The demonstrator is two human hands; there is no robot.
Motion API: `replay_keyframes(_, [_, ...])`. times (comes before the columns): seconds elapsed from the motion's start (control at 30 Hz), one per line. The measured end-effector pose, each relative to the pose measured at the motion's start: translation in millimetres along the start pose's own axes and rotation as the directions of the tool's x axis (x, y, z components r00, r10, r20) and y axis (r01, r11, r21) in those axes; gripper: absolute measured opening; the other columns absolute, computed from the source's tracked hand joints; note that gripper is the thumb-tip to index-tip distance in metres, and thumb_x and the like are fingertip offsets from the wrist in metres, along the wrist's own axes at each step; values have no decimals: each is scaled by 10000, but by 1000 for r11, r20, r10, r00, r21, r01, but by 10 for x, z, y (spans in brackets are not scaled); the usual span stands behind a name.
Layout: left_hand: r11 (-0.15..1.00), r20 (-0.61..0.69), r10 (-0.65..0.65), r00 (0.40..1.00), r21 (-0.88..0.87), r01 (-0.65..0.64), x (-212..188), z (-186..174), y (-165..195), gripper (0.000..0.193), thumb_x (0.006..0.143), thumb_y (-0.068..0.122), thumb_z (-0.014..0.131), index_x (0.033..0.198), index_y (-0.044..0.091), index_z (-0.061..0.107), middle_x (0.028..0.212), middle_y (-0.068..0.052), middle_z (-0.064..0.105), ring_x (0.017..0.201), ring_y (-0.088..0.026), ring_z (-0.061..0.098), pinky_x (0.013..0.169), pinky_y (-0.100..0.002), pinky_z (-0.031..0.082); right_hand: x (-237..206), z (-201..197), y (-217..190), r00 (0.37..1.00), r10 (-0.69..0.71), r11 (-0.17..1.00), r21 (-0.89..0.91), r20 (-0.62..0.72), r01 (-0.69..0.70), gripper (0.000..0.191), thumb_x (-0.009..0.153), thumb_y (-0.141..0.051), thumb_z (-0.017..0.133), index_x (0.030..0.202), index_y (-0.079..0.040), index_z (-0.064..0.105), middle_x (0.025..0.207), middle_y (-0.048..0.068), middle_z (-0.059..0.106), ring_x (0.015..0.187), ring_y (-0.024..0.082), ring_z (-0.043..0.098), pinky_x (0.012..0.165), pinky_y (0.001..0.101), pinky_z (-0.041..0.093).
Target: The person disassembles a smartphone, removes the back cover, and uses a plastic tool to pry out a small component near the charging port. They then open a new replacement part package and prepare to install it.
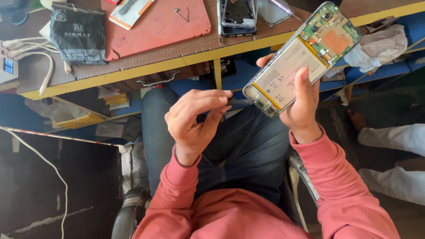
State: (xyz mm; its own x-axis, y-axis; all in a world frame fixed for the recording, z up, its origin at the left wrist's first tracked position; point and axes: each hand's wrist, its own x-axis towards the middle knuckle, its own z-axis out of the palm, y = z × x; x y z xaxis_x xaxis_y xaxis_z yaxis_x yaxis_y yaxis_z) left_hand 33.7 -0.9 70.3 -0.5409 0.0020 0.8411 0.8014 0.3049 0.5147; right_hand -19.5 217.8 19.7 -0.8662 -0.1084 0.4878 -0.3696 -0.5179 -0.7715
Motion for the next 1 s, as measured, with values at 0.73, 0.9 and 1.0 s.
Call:
replay_keyframes(0.73, [997, 27, 80, 996, -14, -79, -21, 23, -39, 287, 787, -93, 852, 1009, -11, 690, 923, -126, 722, 799, -224, 725, 703, -295, 576, 6, 19, -92, 995, 12, 992, 125, 98, -24, 622, 1039, -340, 739, 1439, 54, 472, 1302, 275, 620, 1123, 252, 699, 919, 350, 637])
replay_keyframes(0.9, [995, 50, -19, 999, -93, 24, -34, 33, -22, 257, 835, -100, 833, 1029, -1, 697, 964, -120, 743, 842, -211, 744, 727, -271, 594, -16, 21, -116, 996, 19, 998, 53, 88, -23, 632, 984, -268, 815, 1430, 39, 489, 1301, 251, 637, 1118, 240, 704, 913, 347, 646])
replay_keyframes(1.0, [986, 76, -68, 995, -145, 78, -54, 47, -14, 237, 851, -90, 818, 1033, 8, 702, 968, -115, 746, 820, -196, 746, 734, -264, 592, -37, 17, -137, 995, 5, 998, -63, 97, 2, 638, 948, -196, 854, 1436, 16, 504, 1311, 224, 650, 1098, 210, 700, 912, 314, 638])
